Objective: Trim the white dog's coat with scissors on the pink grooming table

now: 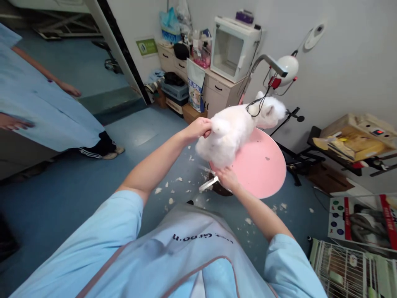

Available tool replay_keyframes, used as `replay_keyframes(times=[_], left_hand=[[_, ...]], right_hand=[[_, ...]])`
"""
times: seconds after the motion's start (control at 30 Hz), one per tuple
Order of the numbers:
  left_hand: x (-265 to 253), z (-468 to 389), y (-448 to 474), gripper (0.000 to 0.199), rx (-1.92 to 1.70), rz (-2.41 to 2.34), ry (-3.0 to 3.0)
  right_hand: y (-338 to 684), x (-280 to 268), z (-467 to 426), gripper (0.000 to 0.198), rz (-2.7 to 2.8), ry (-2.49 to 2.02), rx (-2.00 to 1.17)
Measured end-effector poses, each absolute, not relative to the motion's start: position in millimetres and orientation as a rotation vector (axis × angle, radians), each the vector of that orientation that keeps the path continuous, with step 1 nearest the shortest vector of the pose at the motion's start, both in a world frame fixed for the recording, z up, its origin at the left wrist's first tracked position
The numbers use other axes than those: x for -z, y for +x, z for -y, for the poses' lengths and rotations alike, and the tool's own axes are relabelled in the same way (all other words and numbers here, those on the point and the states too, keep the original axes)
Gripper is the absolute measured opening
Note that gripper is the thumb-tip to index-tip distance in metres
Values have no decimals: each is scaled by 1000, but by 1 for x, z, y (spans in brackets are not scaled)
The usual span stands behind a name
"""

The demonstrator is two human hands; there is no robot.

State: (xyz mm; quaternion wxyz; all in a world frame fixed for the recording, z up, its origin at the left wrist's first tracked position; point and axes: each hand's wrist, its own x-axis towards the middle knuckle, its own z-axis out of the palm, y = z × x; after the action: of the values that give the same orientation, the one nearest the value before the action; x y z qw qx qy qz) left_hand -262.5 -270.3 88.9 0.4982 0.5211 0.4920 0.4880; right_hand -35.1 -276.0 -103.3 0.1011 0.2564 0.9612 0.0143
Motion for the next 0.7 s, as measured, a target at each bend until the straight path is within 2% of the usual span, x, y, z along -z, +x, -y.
replay_keyframes(times=[0.1, 0.23, 0.37, 0.5, 0.6, 0.7], left_hand=[[-87, 269, -261, 33, -1208, -1204, 1256], [-78, 267, -274, 31, -1215, -1240, 1259], [-76, 264, -293, 32, -1146, -1192, 1424], [-65, 283, -272, 29, -1074, -1209, 1488], [-29, 316, -225, 29, -1048, -1148, 1333], [15, 342, -181, 34, -1059, -1103, 1227]], right_hand=[[-55, 106, 273, 37, -2799, 1055, -71], [-43, 134, 293, 34, -2703, 830, 121], [16, 183, 340, 24, -2569, 695, 329], [64, 219, 390, 29, -2531, 1281, 403], [69, 227, 406, 45, -2322, 1794, 479], [58, 214, 386, 54, -2200, 1968, 598]])
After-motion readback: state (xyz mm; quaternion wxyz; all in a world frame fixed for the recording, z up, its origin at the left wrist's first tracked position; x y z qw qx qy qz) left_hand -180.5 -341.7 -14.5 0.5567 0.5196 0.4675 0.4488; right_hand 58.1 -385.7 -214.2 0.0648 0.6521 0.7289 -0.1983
